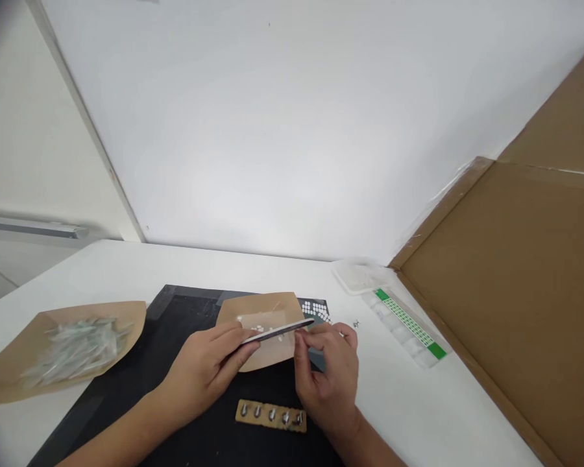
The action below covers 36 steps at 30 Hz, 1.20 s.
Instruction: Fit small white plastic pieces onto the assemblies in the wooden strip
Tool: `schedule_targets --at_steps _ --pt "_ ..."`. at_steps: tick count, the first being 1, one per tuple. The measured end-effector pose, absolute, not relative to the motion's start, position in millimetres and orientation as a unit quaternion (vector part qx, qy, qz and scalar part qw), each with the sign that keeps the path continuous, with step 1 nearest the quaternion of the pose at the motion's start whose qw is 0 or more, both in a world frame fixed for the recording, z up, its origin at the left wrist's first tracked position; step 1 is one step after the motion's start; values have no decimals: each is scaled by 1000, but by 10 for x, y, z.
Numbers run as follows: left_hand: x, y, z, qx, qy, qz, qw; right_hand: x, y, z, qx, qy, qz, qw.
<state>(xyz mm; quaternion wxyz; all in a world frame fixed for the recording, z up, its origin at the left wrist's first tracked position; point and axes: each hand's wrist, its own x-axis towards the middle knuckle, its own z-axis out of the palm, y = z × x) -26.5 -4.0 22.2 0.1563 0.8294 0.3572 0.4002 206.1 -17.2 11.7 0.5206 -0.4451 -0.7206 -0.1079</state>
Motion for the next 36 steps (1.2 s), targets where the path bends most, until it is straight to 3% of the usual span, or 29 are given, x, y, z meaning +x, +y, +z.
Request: schedule_targets --at_steps 10,17,36 --pt "-198 -94 213 804 322 419 274 2097 -147 115 -446 -728 -84 514" --pt "-176 -133 257 750 314 406 417 2069 -137 117 -447 -735 -73 504" --pt "-151 -118 258 733 360 373 440 2075 -46 39 -453 -748 -56 482"
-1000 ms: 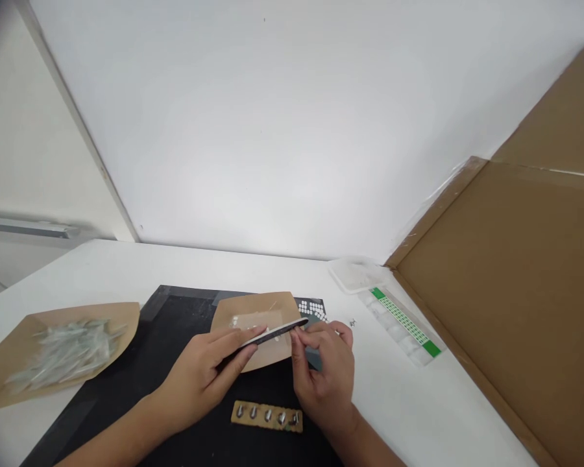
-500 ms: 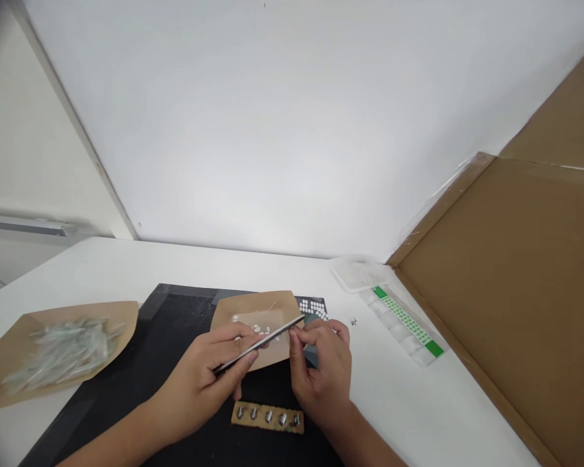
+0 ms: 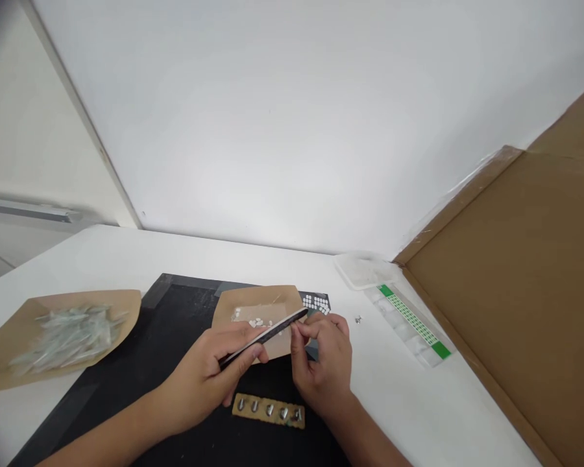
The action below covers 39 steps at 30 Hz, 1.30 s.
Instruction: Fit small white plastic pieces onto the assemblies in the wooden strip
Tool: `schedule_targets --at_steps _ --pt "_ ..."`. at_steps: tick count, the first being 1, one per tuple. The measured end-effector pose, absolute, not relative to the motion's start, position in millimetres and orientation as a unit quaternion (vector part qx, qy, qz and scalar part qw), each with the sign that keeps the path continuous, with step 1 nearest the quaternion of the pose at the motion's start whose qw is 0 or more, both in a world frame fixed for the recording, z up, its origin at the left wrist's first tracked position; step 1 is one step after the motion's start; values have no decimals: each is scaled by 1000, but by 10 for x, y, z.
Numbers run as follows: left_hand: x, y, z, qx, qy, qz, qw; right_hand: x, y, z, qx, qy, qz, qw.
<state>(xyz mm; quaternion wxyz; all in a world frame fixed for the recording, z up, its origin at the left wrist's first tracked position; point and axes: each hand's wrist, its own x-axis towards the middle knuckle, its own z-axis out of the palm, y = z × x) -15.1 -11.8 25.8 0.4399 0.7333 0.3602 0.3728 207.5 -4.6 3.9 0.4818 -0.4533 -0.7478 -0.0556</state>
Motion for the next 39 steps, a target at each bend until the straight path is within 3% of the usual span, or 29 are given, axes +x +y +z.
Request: schedule_targets --at_steps 15,32,39 --pt "-152 -121 221 703 353 347 510 2111 -15 90 -439 -764 -26 472" --pt "-158 -106 175 698 382 337 503 2107 -51 58 -450 -751 7 484" --pt "-132 -145 202 671 375 342 540 2066 -63 56 -466 -731 68 493"
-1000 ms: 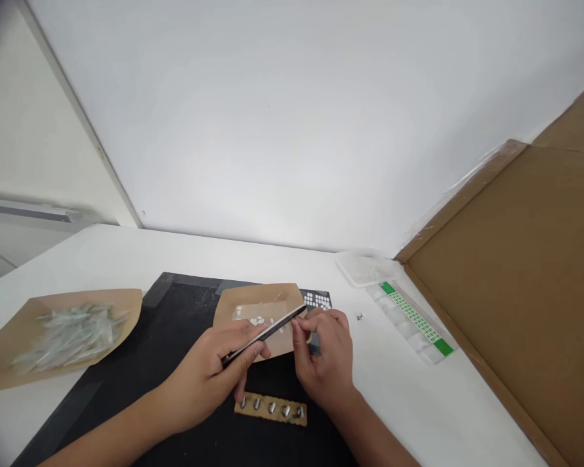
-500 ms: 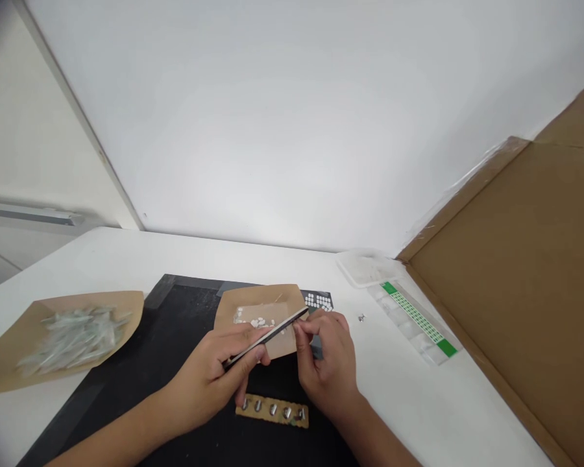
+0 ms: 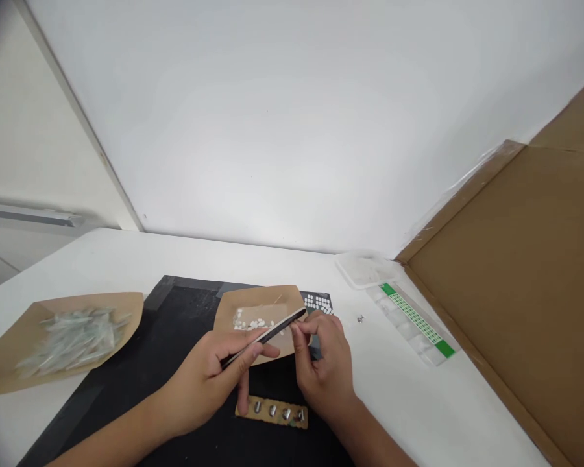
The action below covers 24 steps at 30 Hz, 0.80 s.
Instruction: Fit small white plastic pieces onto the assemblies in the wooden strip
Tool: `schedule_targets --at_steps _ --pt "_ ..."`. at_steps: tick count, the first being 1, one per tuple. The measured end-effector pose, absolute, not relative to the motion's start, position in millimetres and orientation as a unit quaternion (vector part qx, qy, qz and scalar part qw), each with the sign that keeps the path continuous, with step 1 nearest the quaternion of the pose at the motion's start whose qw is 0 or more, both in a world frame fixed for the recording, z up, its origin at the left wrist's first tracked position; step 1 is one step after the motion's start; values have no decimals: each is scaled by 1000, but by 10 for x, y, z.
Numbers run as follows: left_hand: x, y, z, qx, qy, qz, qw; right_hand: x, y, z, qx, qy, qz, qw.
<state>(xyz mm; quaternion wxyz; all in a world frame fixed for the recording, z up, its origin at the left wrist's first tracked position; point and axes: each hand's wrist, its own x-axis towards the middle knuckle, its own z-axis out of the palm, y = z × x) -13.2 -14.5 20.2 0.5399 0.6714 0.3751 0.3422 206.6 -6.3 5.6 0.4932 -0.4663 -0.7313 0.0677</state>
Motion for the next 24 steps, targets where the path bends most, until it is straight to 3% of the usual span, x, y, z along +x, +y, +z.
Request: schedule_targets --at_steps 10,19,24 --pt "-114 -130 251 671 386 328 542 1970 -117 34 -417 -776 14 473" --pt "-153 -133 259 719 411 325 457 1894 -75 39 -447 -762 -53 465" --pt "-146 -150 297 691 423 320 491 1867 -38 63 -462 -746 -58 476"
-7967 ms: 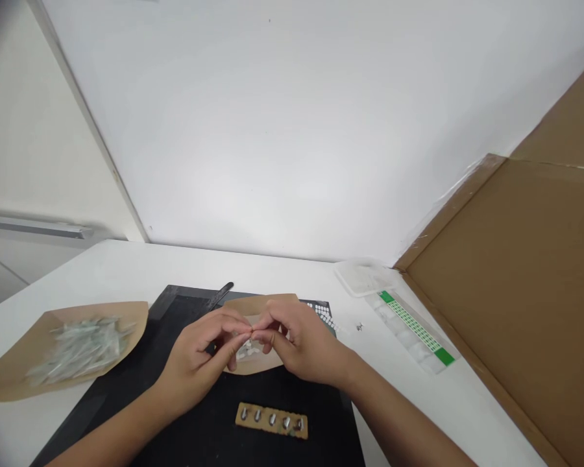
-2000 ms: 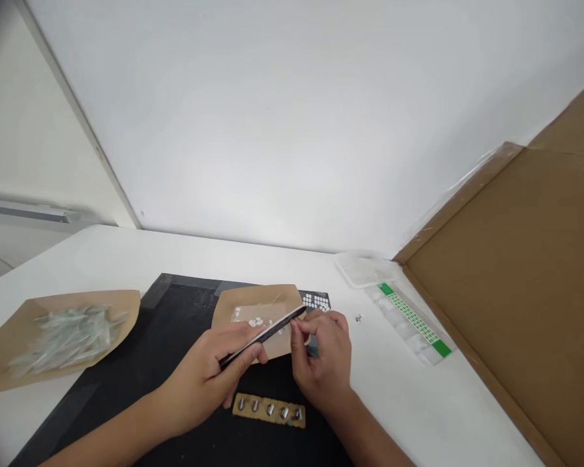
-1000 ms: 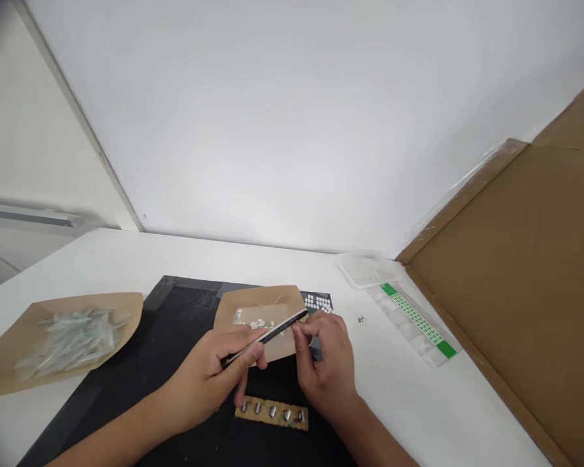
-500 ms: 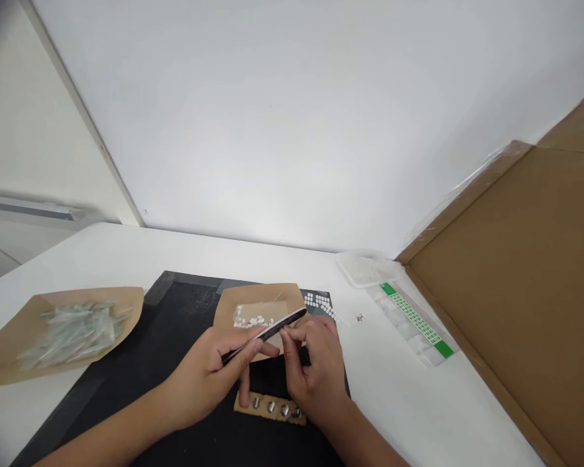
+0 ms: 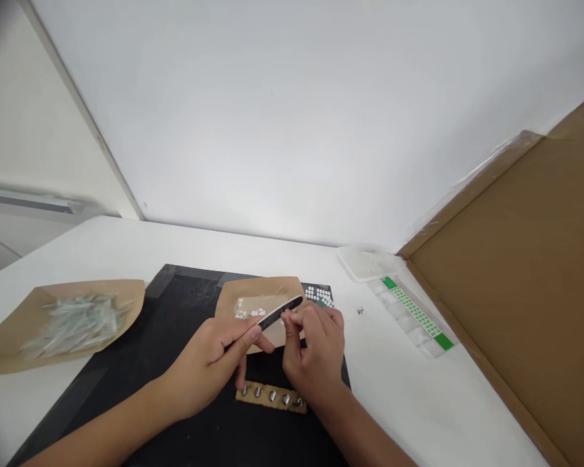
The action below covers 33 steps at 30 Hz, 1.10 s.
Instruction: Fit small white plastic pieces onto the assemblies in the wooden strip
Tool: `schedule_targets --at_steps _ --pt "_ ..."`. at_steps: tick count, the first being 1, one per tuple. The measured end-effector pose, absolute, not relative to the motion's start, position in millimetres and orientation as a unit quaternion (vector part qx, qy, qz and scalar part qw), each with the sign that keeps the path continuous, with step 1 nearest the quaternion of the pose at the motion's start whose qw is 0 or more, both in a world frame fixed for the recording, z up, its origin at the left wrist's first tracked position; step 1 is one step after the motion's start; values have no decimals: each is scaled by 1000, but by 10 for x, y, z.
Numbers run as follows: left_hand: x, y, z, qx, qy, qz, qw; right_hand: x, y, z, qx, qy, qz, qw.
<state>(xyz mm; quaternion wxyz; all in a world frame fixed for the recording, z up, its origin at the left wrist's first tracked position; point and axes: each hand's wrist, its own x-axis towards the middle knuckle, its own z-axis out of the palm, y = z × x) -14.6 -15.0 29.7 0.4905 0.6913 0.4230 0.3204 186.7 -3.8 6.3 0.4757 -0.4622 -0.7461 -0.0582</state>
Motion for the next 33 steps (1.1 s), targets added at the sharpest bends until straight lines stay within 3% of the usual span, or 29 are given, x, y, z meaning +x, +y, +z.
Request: schedule_targets --at_steps 4,12,26,33 --pt "-141 -168 307 679 436 329 490 1812 -63 78 -450 -760 -39 467" --pt "-180 -126 231 776 397 364 329 1788 -69 150 -459 -774 -61 433" --pt "-250 -17 188 806 378 344 299 1792 36 132 -423 -809 -151 380" --pt "-257 -33 196 803 380 348 299 1792 23 176 -423 -818 -137 365"
